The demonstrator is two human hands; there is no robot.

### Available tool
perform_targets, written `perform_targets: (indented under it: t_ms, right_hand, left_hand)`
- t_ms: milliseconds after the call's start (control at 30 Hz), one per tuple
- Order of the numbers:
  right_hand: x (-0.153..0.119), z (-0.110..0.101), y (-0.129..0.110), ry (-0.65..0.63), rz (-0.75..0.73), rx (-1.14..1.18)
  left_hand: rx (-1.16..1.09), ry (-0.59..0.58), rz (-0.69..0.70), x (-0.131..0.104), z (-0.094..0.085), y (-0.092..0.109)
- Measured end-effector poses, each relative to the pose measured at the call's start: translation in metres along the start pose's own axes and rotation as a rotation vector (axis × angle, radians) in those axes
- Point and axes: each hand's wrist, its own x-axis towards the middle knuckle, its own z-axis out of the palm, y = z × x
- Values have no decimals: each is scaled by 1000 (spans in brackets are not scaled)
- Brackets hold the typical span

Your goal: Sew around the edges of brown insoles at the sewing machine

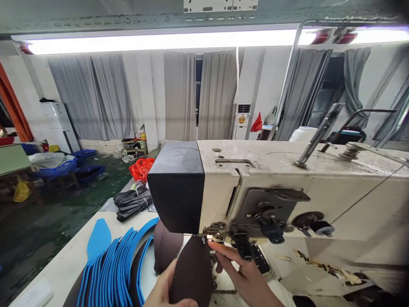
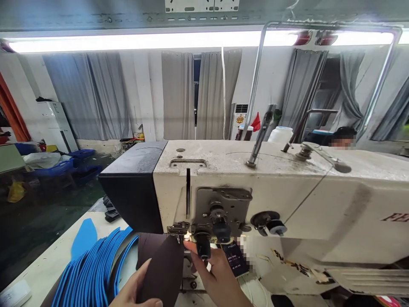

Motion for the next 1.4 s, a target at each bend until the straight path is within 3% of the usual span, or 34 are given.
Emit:
perform_targets:
  t_ms: [133, 333, 600, 767, 933, 1133, 1400]
  right_hand:
    - [1, -1, 0, -11, -7, 1]
    - [1, 1, 0, 12, -10, 10]
    - [-1, 3, 4, 20, -21, 1]
    - [-3, 3, 9, 4, 23, -10]
    - [-3, 2, 7, 18, -2, -42]
    - [-2, 4, 7, 24, -10, -3]
    - [-1, 4, 3, 31, 10, 24]
  left_hand:
    - [-29, -51, 6, 10, 0, 4]
    - [-3, 47, 69, 24, 2, 7]
    - [21, 182, 153, 35, 14, -4]
    - [147, 315, 54, 29, 12, -11]
    - [205, 227, -36, 24, 8, -11]
    - [51, 18, -103, 25, 6, 10]
    - [51, 98, -83, 41, 6, 25]
